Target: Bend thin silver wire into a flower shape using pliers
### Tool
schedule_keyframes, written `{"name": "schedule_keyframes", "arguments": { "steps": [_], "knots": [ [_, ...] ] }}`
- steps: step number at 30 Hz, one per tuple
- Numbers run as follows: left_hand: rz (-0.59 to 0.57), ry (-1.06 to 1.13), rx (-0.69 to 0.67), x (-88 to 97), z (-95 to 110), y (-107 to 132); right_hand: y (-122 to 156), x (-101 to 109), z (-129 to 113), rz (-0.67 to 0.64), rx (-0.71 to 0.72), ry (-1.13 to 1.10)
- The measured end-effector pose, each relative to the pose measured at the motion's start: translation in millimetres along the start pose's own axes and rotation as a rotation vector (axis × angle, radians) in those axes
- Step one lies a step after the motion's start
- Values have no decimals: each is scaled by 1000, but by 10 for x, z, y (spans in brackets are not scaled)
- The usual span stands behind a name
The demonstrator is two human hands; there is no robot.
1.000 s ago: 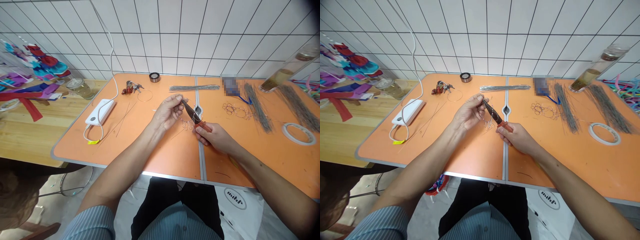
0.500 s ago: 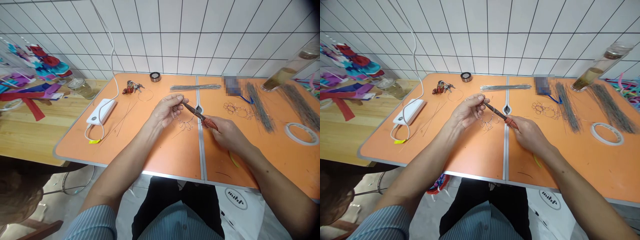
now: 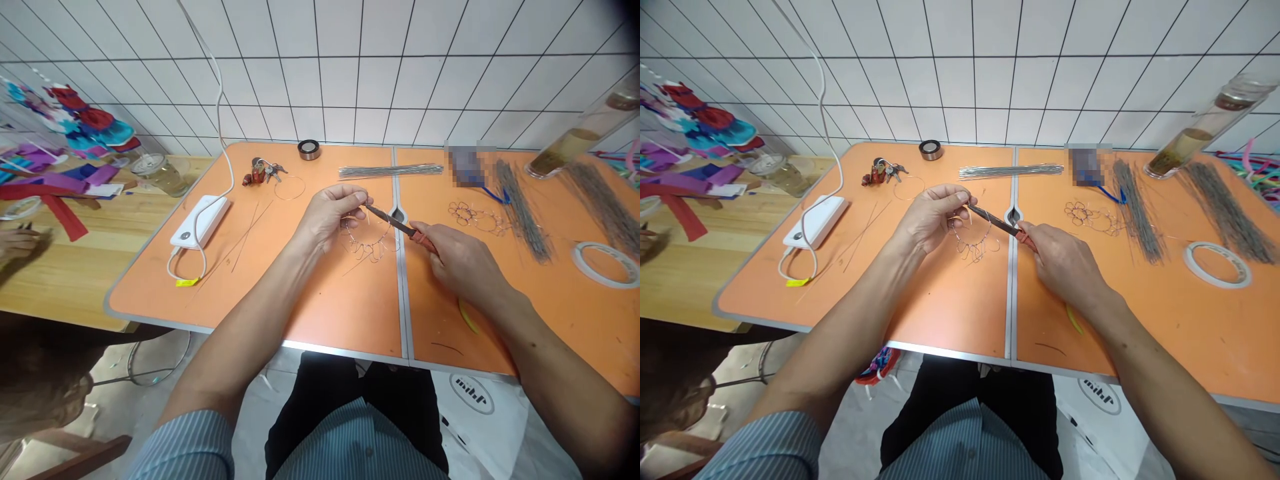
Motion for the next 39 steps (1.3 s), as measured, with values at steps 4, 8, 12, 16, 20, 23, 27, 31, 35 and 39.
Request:
{"name": "schedule_keyframes", "arguments": {
  "steps": [4, 8, 12, 16, 20, 23, 27, 31, 35, 39],
  "knots": [
    [1, -23, -27, 13, -30, -9, 16, -12, 7, 11, 6, 19],
    [8, -27, -33, 13, -46, -9, 34, -26, 15, 21, 6, 45],
    [18, -19, -38, -4, -46, 4, 40, -35, -5, 57, 8, 99],
    [35, -19, -43, -19, -45, 17, 45, -54, -11, 63, 1, 126],
    [40, -19, -44, -18, -46, 16, 46, -72, -5, 42, -7, 94],
    [52, -26, -39, -13, -44, 14, 42, -78, -6, 30, -12, 59],
    [59, -21, -35, -9, -38, 15, 31, -76, -9, 20, -26, 33],
    [53, -27, -38, -8, -33, 22, 21, -68, -14, -10, -47, -9],
    [66, -46, -35, -7, -34, 26, 20, -74, -18, -17, -62, -17],
    [86, -52, -32, -16, -44, 25, 23, -91, -13, -3, -48, -11]
  ]
}}
Point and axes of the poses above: each hand's wrist, its own y-axis away from the middle knuckle, its own x-axis out of the back of the hand, z = x × y, the point moved 1 cm from there along -y, towards the middle knuckle, and after that the axes turned 3 degrees about x, right-handed, at the moved point
